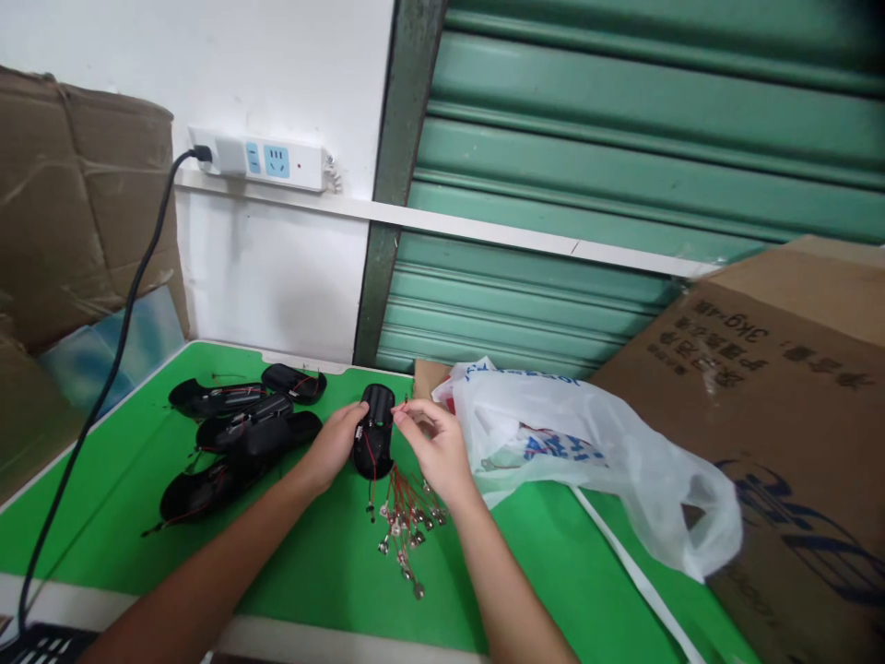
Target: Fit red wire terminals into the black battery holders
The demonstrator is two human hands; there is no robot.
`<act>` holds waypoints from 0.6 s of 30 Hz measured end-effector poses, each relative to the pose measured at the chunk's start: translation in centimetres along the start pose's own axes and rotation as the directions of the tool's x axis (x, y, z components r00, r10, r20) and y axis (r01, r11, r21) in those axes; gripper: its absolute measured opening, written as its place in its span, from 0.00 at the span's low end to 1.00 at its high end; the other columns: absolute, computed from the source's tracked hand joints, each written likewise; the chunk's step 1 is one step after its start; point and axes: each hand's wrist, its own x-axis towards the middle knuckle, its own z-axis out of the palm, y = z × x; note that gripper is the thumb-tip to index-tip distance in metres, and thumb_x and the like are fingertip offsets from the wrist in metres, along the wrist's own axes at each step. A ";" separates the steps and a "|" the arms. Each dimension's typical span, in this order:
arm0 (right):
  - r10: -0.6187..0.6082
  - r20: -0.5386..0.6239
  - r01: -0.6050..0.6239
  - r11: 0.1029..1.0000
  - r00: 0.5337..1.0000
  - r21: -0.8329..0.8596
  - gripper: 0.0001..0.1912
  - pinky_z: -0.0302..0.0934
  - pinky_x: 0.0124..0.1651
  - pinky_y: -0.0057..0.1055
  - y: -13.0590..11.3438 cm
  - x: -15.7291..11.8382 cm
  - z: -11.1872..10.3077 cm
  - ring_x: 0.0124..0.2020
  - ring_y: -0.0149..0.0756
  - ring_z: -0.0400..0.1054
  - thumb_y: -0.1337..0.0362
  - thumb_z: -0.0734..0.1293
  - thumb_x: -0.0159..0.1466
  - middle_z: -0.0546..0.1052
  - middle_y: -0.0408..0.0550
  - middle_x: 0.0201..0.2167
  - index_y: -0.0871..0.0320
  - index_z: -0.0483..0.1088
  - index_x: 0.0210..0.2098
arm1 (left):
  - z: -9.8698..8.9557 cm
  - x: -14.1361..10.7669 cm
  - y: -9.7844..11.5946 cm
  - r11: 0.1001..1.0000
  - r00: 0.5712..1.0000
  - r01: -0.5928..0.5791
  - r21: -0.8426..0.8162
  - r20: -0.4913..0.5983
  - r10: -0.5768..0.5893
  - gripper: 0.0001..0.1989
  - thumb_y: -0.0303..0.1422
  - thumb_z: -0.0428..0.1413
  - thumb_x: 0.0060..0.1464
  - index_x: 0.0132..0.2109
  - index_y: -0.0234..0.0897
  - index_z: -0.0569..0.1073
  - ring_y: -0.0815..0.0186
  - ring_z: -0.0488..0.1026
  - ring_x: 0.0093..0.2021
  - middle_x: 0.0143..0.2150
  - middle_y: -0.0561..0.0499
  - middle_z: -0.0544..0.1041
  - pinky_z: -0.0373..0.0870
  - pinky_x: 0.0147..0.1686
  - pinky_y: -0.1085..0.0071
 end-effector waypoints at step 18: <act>-0.274 0.244 0.367 0.681 0.930 -0.633 0.11 0.59 0.43 0.35 -1.5 -0.4 -0.8 0.38 0.41 0.69 0.69 0.61 0.69 0.76 0.48 0.33 0.57 0.76 0.37 | -0.3 0.0 0.1 0.934 0.963 -0.226 0.277 -0.082 0.258 0.15 0.47 0.56 0.59 0.35 0.40 0.76 0.56 0.72 0.45 0.32 0.51 0.75 0.66 0.46 0.68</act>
